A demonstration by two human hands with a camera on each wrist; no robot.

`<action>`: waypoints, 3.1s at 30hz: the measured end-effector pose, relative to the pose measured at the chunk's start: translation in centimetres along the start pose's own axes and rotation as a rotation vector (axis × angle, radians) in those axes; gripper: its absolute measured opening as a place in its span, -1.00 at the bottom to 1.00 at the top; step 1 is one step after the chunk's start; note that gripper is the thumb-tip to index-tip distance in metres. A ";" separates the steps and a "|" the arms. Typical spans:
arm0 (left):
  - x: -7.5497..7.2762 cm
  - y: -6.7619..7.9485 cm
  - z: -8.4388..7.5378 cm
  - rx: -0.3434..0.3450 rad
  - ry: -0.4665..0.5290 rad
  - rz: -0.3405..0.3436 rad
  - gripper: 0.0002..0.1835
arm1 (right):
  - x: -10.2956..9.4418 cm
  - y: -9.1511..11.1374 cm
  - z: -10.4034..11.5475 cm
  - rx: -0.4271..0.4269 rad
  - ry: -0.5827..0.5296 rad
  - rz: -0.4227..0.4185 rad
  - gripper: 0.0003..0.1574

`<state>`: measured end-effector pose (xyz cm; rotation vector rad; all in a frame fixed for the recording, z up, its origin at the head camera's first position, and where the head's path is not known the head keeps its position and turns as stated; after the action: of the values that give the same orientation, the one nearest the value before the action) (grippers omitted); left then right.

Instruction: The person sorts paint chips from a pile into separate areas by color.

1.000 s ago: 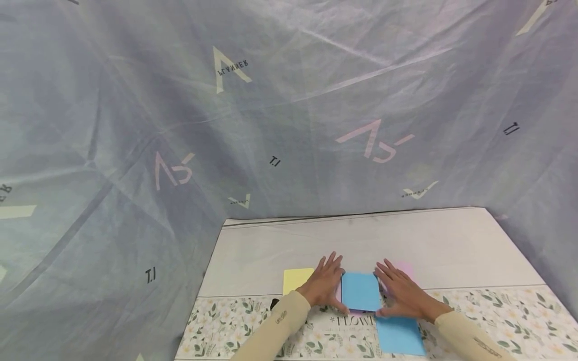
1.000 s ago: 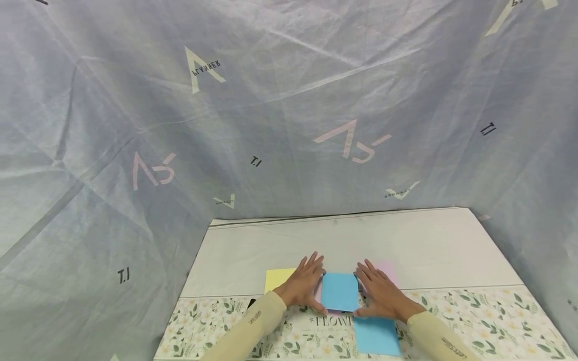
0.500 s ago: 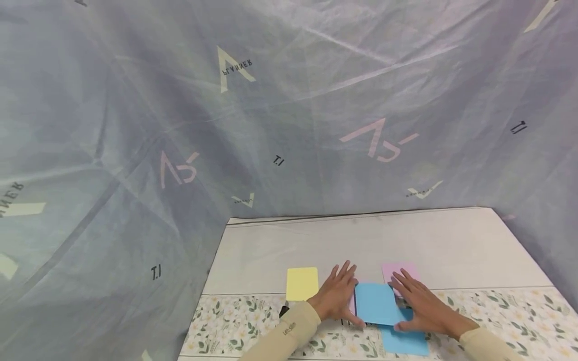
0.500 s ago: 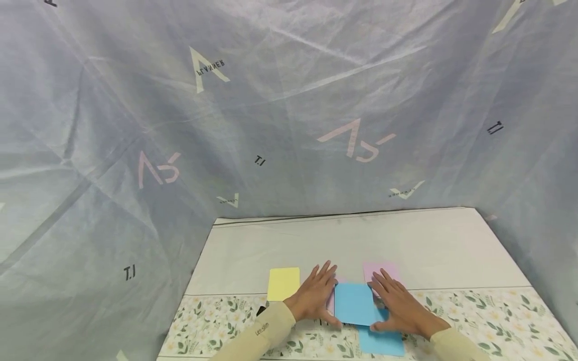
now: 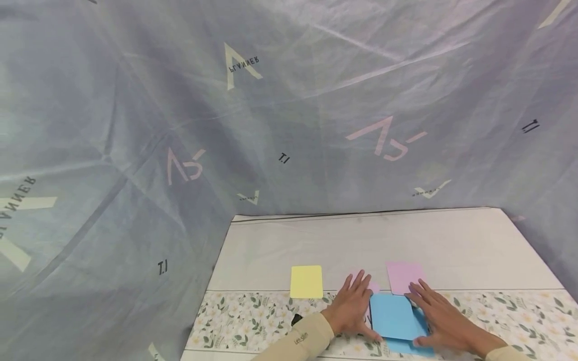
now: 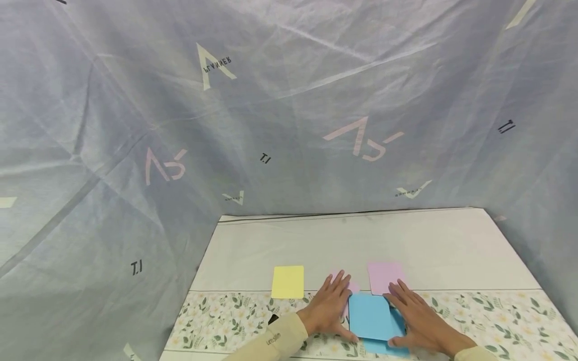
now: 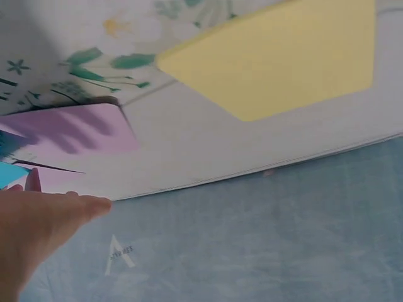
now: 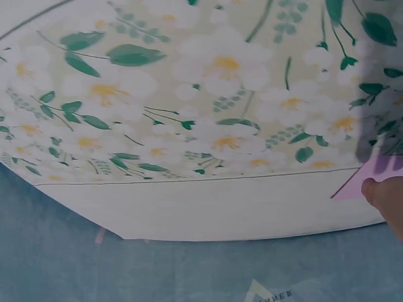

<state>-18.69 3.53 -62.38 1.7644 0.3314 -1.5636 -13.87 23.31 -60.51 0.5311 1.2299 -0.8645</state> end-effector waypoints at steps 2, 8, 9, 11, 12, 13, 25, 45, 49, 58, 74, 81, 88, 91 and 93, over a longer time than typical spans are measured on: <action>0.0 0.0 -0.5 0.004 0.010 0.004 0.22 | -0.1 0.4 -0.1 -0.012 0.000 -0.008 0.33; 0.5 -0.3 -1.9 -0.019 -0.001 0.023 0.27 | -0.1 1.6 -0.5 -0.039 0.018 -0.013 0.35; 0.7 -0.4 -2.2 -0.025 -0.004 0.027 0.27 | -0.1 1.8 -0.6 -0.042 0.025 -0.007 0.35; 0.9 -0.6 -2.7 -0.035 -0.007 0.037 0.28 | 0.1 2.2 -0.7 -0.059 0.037 -0.001 0.35; 1.0 -0.6 -2.9 -0.035 -0.015 0.037 0.28 | 0.1 2.4 -0.8 -0.074 0.041 -0.004 0.34; 1.0 -0.7 -3.1 -0.035 -0.025 0.035 0.27 | 0.2 2.6 -0.9 -0.089 0.044 -0.010 0.33; 1.5 -1.1 -4.1 -0.034 -0.107 -0.018 0.28 | 0.8 3.6 -1.8 -0.086 0.016 -0.020 0.24; 1.9 -1.1 -4.0 -0.036 -0.043 0.012 0.31 | 0.8 3.6 -1.9 -0.049 -0.017 -0.014 0.33; 2.0 -1.0 -3.9 -0.034 -0.053 0.007 0.31 | 0.8 3.6 -1.7 -0.051 -0.007 -0.012 0.34; 1.3 -0.8 -2.8 -0.027 -0.030 -0.012 0.34 | 0.0 4.7 -2.4 -0.020 -0.077 0.001 0.33; 0.4 0.7 4.0 -0.157 0.040 -0.107 0.37 | -2.3 6.9 -6.9 0.214 -0.027 0.014 0.52; 0.1 1.2 7.0 -0.182 0.039 -0.135 0.33 | -4.6 5.5 -7.7 0.293 -0.066 -0.008 0.43; -0.1 1.0 9.5 -0.123 0.159 -0.053 0.21 | -5.3 0.3 -4.9 0.202 -0.024 -0.063 0.28; 0.0 0.8 10.4 -0.126 0.179 -0.013 0.19 | -4.6 -1.7 -3.5 0.188 -0.046 -0.063 0.26; -0.1 0.7 10.9 -0.125 0.178 0.000 0.18 | -4.1 -2.6 -2.6 0.181 -0.073 -0.062 0.24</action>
<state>-26.37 -4.17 -61.82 1.8090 0.5041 -1.3577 -17.89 24.91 -57.06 0.6032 1.1120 -1.0461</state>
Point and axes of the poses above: each hand's wrist, its own y-axis away from the middle knuckle, its own x-axis out of the palm, z = x × y, the point moved 7 cm from there along -y, towards the middle knuckle, and after that the axes turned 14 degrees about z, right-handed, at the moved point
